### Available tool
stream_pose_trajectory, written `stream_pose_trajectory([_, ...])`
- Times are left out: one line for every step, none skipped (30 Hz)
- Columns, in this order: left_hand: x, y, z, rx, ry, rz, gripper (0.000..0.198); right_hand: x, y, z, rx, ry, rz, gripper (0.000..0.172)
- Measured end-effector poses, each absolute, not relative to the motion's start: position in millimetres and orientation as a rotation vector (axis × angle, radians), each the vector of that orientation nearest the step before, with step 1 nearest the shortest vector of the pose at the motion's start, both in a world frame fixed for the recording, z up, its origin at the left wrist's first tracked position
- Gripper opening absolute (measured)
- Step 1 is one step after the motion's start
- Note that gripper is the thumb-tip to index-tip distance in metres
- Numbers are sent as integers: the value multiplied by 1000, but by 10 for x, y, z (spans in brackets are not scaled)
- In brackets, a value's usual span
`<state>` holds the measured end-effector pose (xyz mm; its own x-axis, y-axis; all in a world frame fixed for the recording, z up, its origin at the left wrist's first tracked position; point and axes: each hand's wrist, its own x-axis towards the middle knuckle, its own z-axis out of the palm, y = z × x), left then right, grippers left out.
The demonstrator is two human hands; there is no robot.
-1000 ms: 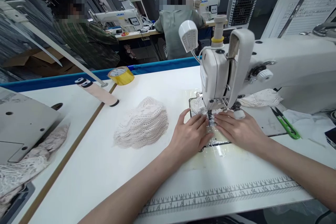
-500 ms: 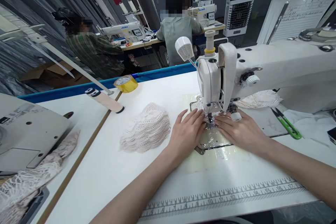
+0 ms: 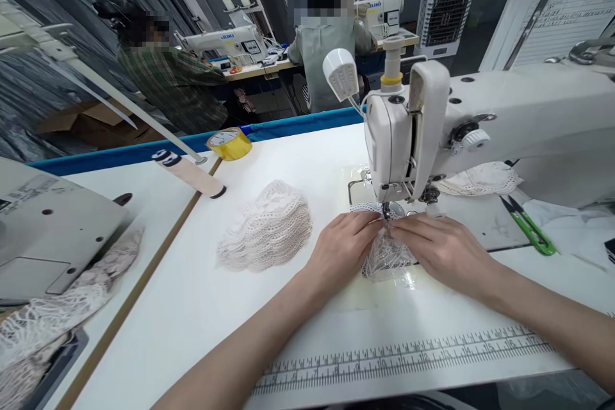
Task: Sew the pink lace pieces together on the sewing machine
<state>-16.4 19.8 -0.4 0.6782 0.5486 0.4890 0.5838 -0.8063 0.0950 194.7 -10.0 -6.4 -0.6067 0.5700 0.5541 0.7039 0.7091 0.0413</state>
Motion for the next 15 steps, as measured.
stream_pose_trajectory([-156,206,-24,-2851,-953,-755,25,1937,-102,-73,-994,-2415,-309,27])
stream_pose_trajectory([-148,207,-38,-2874,-964,-720,25,1929,-102,-80,-1022,-2425,-284,26])
stream_pose_trajectory([-140,201,-45,-2889,-978,-687,25,1923,-99,-86,-1058,-2431,-276,23])
stream_pose_trajectory([-131,188,-47,-2897,-987,-660,26,1921,-93,-91,-1096,-2434,-285,21])
stream_pose_trajectory([-122,171,-45,-2893,-994,-642,26,1921,-86,-95,-1129,-2436,-308,19])
stream_pose_trajectory([-114,150,-42,-2875,-998,-633,26,1924,-77,-97,-1161,-2437,-337,20])
stream_pose_trajectory([-105,128,-39,-2849,-1001,-629,26,1929,-68,-100,-1187,-2441,-370,21])
stream_pose_trajectory([-97,107,-38,-2818,-1002,-628,26,1935,-60,-102,-1210,-2448,-401,24])
stream_pose_trajectory([-90,88,-38,-2783,-1003,-627,26,1941,-52,-104,-1227,-2458,-427,27])
stream_pose_trajectory([-83,72,-41,-2751,-1001,-624,26,1947,-45,-105,-1240,-2469,-446,29])
stream_pose_trajectory([-77,60,-44,-2726,-995,-615,27,1952,-40,-105,-1251,-2480,-458,31])
stream_pose_trajectory([-71,50,-47,-2708,-987,-602,28,1957,-35,-105,-1258,-2491,-466,32])
stream_pose_trajectory([-65,44,-50,-2694,-980,-588,28,1960,-32,-103,-1264,-2498,-472,33])
stream_pose_trajectory([-58,39,-51,-2684,-977,-576,29,1963,-29,-101,-1267,-2504,-477,33])
stream_pose_trajectory([-51,35,-52,-2676,-978,-570,29,1965,-27,-98,-1271,-2508,-482,33])
